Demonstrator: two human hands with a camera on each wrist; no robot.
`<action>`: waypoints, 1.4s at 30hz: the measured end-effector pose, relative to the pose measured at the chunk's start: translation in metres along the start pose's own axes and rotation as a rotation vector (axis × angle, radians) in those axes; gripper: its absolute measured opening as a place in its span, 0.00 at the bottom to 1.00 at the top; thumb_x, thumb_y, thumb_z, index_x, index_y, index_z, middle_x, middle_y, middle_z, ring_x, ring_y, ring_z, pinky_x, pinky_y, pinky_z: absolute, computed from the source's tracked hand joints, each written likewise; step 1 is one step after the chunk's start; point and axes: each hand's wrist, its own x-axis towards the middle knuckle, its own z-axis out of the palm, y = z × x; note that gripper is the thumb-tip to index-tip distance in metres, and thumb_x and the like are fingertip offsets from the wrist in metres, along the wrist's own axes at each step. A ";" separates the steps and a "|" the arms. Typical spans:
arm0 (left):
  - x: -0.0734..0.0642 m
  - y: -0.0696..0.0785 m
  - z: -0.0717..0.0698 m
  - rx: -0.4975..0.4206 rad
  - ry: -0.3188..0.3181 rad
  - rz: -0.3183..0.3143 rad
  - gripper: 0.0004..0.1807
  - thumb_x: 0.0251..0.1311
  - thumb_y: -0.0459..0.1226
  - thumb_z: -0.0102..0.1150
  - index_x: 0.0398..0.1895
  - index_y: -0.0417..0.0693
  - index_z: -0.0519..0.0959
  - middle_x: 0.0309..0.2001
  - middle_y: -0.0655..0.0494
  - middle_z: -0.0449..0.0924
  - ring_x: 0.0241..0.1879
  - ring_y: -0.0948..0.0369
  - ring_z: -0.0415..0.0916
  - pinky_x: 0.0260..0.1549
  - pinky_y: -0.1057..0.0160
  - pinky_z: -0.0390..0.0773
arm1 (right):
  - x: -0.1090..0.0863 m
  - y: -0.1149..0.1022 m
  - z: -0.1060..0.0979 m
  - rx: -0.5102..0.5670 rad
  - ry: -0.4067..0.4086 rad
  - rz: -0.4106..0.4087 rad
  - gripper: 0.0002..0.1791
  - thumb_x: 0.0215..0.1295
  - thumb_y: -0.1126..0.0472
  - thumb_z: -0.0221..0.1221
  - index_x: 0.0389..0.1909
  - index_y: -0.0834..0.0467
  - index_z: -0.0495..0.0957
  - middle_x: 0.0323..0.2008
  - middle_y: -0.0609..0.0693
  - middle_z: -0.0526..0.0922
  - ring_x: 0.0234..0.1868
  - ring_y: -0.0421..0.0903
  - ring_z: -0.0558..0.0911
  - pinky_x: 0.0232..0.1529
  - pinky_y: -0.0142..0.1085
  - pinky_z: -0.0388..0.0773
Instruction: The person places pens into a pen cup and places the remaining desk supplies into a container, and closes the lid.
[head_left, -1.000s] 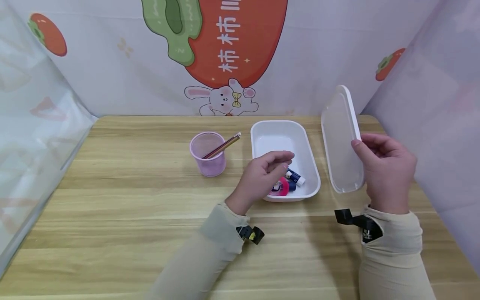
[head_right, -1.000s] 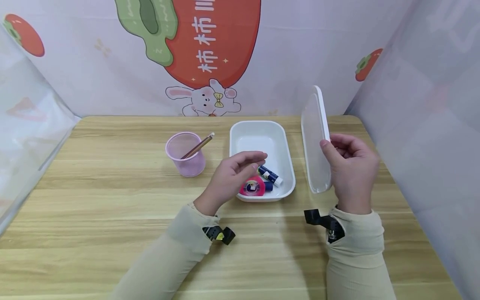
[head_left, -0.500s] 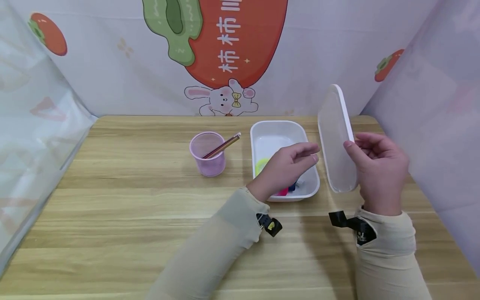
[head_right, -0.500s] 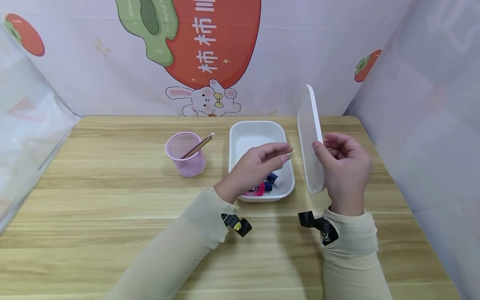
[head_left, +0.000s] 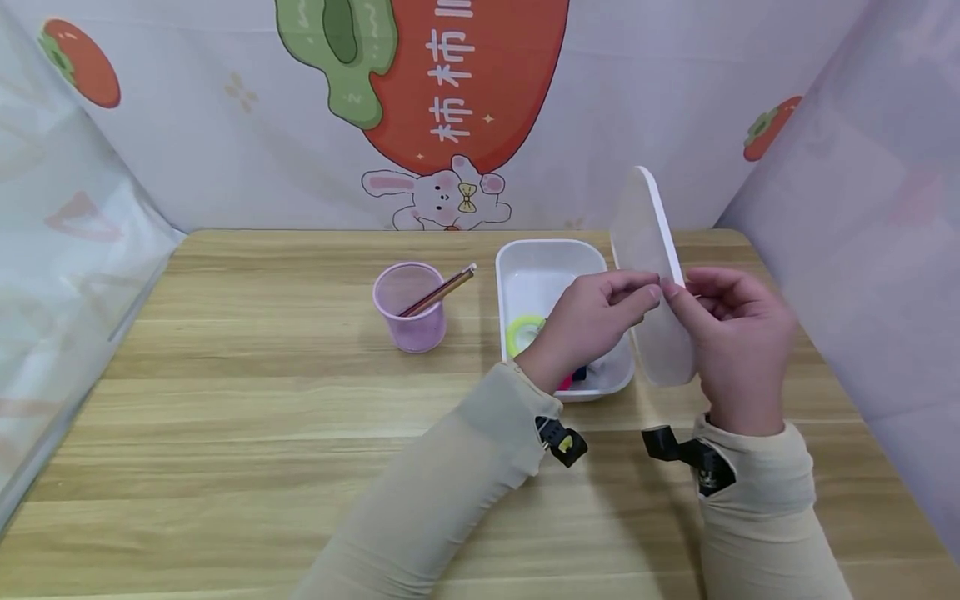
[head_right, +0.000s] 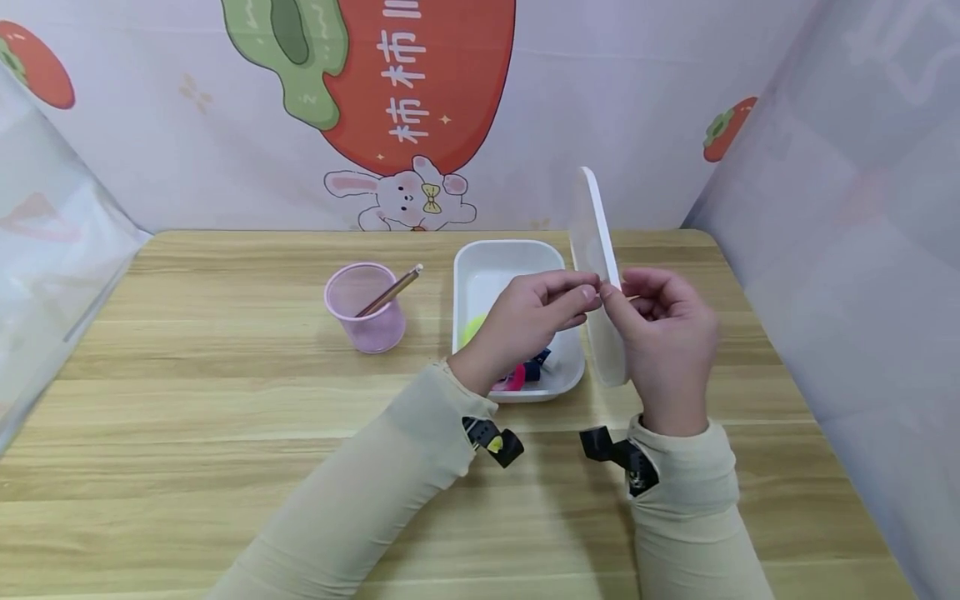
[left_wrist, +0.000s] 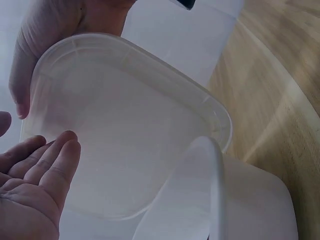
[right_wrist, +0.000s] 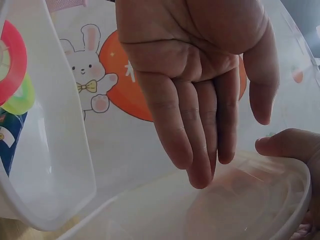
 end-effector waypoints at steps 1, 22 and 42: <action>0.000 0.001 0.001 -0.020 0.003 0.002 0.17 0.71 0.44 0.59 0.57 0.47 0.83 0.45 0.60 0.87 0.41 0.67 0.84 0.42 0.74 0.80 | -0.001 0.000 0.001 -0.010 -0.008 -0.004 0.13 0.49 0.71 0.75 0.36 0.71 0.85 0.25 0.50 0.86 0.21 0.40 0.79 0.21 0.24 0.74; -0.004 -0.005 -0.008 -0.253 0.112 -0.057 0.07 0.69 0.38 0.62 0.40 0.42 0.83 0.29 0.56 0.84 0.32 0.66 0.83 0.39 0.68 0.85 | -0.011 -0.002 0.007 -0.391 -0.268 -0.041 0.14 0.53 0.65 0.74 0.42 0.63 0.87 0.22 0.40 0.81 0.25 0.37 0.78 0.26 0.22 0.74; -0.016 -0.014 -0.023 -0.301 0.126 -0.073 0.09 0.72 0.38 0.57 0.41 0.40 0.82 0.38 0.51 0.87 0.40 0.59 0.86 0.45 0.57 0.85 | 0.017 0.011 -0.024 -0.024 -0.091 0.187 0.07 0.64 0.65 0.67 0.39 0.65 0.86 0.31 0.48 0.86 0.35 0.42 0.80 0.37 0.25 0.75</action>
